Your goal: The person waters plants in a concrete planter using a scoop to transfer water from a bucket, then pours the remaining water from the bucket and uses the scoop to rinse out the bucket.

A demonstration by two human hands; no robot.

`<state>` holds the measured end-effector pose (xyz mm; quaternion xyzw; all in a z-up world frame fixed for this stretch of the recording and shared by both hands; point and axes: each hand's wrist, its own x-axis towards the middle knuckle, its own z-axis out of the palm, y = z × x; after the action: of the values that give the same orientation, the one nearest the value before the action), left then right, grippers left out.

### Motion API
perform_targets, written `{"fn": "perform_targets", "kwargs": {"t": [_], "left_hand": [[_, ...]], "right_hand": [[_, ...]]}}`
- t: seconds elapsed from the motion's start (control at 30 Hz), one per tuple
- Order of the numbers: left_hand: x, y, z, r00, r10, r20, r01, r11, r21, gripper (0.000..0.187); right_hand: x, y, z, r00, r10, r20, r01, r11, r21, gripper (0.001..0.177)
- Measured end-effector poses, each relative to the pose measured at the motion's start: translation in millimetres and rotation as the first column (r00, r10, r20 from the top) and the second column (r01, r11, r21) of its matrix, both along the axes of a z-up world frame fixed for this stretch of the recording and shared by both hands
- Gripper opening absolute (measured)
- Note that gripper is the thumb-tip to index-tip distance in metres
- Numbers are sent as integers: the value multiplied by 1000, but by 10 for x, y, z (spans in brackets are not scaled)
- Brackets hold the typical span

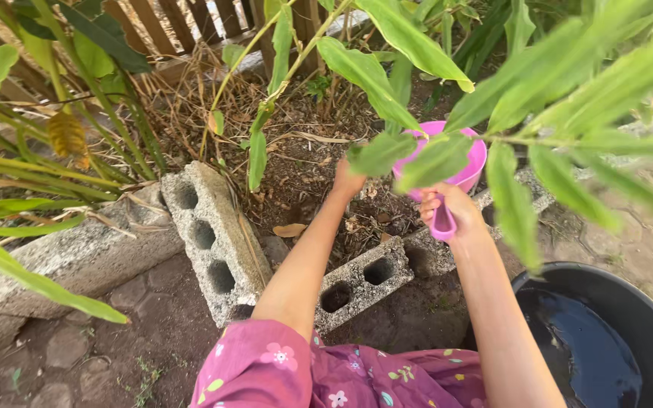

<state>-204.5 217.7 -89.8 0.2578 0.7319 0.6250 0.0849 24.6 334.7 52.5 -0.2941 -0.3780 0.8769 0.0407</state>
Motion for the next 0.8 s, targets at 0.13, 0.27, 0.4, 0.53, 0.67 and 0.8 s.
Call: {"fn": "perform_targets", "kwargs": {"t": [0.13, 0.27, 0.4, 0.53, 0.67, 0.8], "left_hand": [[29, 2, -172, 933, 177, -314, -208, 976, -68, 32], [129, 50, -38, 970, 234, 67, -195, 912, -362, 20], [165, 83, 261, 929, 236, 286, -184, 963, -196, 22], [187, -39, 393, 944, 266, 193, -235, 957, -168, 37], [352, -163, 400, 886, 405, 228, -366, 910, -194, 46], [505, -200, 50, 877, 307, 369, -287, 952, -109, 34]], "right_hand": [[-73, -270, -11, 984, -122, 133, 97, 979, 181, 5], [-167, -267, 11, 994, -91, 52, 85, 991, 106, 5], [-157, -154, 18, 995, -73, -71, 62, 987, -145, 10], [22, -102, 67, 987, -60, -151, 8, 947, -321, 16], [158, -165, 95, 998, -26, -58, 20, 995, -98, 8], [243, -302, 202, 994, -67, 90, 55, 991, 123, 9]]}}
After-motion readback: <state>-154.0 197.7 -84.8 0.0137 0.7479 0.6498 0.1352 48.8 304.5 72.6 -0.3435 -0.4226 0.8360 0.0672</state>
